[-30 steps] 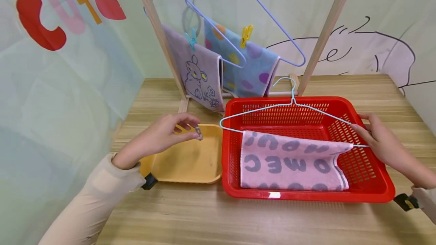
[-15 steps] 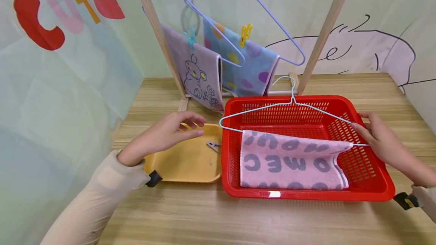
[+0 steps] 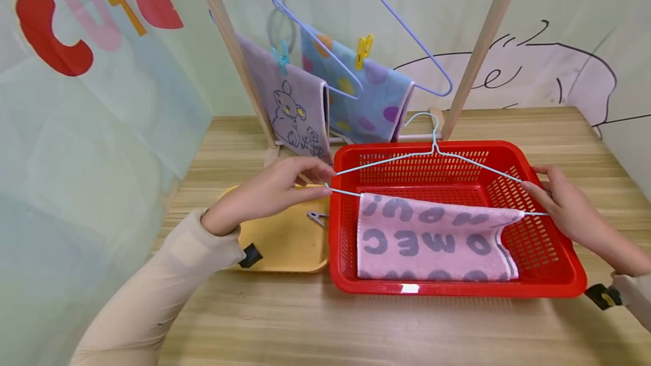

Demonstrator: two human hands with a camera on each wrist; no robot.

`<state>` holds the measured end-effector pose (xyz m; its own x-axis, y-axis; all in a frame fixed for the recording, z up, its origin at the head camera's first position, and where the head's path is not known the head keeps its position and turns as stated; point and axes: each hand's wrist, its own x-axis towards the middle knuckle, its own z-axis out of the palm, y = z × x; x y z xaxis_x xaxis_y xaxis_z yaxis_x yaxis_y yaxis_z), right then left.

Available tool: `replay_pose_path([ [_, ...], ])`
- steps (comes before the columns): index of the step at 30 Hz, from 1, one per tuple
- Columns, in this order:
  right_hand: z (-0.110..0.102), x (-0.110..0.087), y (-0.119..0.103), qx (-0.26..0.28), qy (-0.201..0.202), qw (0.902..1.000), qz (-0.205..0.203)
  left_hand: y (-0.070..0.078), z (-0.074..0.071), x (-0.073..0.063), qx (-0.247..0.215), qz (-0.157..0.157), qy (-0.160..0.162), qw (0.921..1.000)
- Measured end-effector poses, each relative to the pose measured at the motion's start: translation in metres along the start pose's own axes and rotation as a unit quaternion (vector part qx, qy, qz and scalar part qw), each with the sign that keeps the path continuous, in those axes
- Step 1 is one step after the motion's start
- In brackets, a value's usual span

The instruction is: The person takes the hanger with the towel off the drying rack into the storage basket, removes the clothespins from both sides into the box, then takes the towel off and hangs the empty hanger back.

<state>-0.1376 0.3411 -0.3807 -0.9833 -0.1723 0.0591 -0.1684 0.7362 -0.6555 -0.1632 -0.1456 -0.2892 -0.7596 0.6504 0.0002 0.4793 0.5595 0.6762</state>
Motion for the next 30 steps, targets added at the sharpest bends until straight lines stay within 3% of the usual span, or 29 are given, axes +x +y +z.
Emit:
replay_pose_path([
  [6,0.0,0.0,0.0,0.006,0.001,1.0,-0.005,0.013,0.007,0.016,0.018,0.039,-0.01,0.999],
  [18,-0.001,-0.001,0.0,0.014,-0.005,0.9999,0.002,0.04,0.028,0.05,0.092,0.084,-0.052,0.9909],
  [30,-0.001,0.0,0.0,0.019,-0.001,0.9998,-0.004,0.064,0.051,0.088,0.107,0.08,-0.105,0.9855],
])
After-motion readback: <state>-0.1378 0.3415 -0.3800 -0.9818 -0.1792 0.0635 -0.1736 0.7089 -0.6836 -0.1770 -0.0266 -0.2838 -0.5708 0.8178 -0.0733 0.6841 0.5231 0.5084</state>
